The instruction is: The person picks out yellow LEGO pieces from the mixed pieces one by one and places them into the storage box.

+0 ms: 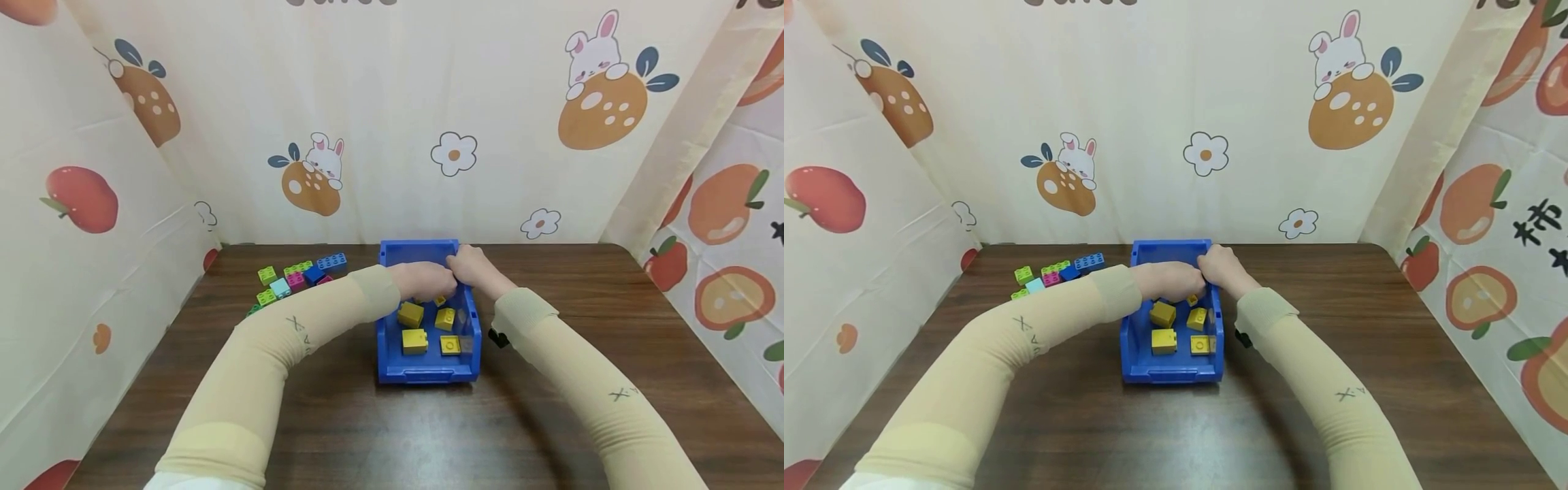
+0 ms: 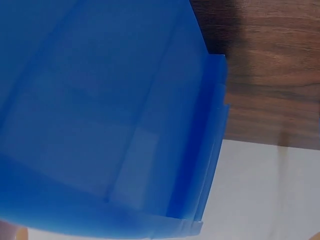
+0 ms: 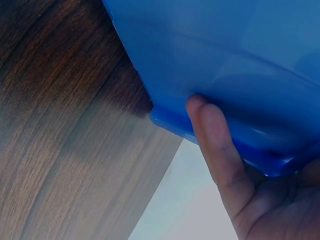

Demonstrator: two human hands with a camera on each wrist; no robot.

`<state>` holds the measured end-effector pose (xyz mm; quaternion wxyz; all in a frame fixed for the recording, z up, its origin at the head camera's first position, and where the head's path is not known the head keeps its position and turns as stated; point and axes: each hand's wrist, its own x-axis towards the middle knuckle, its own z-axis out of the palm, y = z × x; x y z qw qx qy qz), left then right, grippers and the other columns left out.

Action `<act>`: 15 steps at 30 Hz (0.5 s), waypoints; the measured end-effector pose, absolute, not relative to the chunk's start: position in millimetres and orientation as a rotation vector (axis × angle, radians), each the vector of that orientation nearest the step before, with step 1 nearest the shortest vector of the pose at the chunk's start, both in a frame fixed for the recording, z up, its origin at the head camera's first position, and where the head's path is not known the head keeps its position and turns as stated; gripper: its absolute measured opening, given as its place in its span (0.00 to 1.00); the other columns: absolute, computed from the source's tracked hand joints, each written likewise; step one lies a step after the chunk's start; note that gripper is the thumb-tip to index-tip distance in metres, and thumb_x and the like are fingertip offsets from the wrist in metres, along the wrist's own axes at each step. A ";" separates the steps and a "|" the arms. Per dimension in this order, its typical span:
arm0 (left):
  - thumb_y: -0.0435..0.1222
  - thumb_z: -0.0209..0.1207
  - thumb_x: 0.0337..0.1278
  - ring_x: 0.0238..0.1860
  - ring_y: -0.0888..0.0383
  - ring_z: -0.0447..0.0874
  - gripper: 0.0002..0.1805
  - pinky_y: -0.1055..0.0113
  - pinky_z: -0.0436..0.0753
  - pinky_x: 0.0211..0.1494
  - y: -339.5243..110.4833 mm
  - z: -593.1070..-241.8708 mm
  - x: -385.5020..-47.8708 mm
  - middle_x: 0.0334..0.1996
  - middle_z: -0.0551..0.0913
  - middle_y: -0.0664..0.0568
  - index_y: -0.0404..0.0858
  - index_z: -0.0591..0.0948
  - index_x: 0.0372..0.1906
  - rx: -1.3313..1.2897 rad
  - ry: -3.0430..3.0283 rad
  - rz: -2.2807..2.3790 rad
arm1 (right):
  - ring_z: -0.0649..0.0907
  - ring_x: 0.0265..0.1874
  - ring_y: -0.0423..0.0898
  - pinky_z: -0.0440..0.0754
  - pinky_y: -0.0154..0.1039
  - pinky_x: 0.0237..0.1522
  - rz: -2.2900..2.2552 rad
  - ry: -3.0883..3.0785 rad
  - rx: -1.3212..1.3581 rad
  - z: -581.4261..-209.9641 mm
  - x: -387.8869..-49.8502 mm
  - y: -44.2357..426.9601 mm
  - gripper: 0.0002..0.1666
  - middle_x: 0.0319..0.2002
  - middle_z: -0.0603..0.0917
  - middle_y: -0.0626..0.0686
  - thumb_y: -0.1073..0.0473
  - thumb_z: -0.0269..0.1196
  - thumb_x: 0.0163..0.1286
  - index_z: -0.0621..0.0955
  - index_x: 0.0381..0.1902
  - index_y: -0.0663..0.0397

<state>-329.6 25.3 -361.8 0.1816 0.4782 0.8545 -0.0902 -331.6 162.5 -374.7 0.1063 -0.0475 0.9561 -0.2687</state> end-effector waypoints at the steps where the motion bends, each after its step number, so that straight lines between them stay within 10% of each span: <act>1: 0.40 0.51 0.68 0.33 0.61 0.77 0.09 0.75 0.78 0.42 25.2 -362.3 -330.0 0.28 0.77 0.56 0.44 0.76 0.48 1.348 2.411 -0.246 | 0.79 0.16 0.45 0.74 0.31 0.15 -0.792 2.816 -0.141 -374.8 -331.7 162.5 0.18 0.16 0.68 0.50 0.55 0.42 0.73 0.68 0.24 0.56; 15: 0.37 0.52 0.68 0.31 0.60 0.76 0.08 0.72 0.78 0.38 28.0 -365.7 -332.0 0.28 0.78 0.55 0.41 0.80 0.43 1.430 2.374 -0.384 | 0.77 0.16 0.43 0.73 0.30 0.16 -0.804 2.795 -0.128 -376.2 -334.0 163.4 0.15 0.19 0.67 0.50 0.55 0.41 0.72 0.70 0.33 0.59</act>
